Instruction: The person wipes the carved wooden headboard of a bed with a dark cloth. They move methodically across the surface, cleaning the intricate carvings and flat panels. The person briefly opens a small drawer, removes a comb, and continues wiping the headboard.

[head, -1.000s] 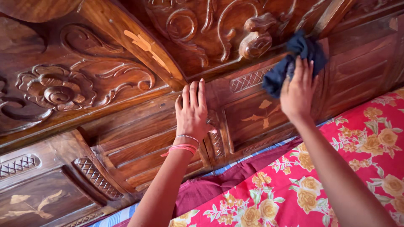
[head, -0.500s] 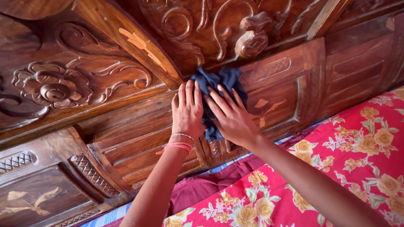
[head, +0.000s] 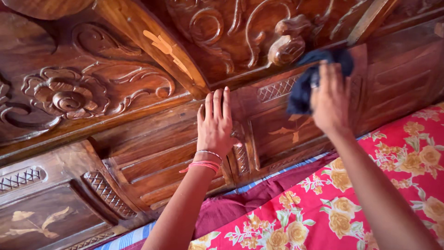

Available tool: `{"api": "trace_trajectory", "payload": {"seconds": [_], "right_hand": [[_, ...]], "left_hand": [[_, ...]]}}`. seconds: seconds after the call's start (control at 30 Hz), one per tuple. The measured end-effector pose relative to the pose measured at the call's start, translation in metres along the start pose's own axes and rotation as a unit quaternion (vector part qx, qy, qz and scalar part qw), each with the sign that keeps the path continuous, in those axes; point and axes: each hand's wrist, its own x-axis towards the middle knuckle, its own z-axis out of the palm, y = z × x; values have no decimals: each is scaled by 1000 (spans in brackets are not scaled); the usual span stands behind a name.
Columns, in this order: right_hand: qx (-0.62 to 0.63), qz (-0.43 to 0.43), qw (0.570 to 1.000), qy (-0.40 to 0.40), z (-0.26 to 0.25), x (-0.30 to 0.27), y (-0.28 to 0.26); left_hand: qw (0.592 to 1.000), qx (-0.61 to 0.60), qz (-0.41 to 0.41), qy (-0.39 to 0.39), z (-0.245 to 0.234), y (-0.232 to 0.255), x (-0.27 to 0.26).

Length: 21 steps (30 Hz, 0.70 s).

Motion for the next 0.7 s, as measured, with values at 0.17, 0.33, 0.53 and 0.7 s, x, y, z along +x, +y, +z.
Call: {"api": "trace_trajectory", "payload": {"seconds": [0.17,0.33,0.53,0.7], "right_hand": [[62,54,996,24,8,-1,20],[10,18,1000,8,9,-3,-20],[58,-196,979,8,-11,-28,-108],[80,-290,950,-85,-16,-27,-139]], "left_hand": [[1000,1,-4,-5,1,-1,2],[1000,5,2,16,6,-3,3],[997,32,19,69,22,-7,1],[998,44,15,44,28,-9,2]]}}
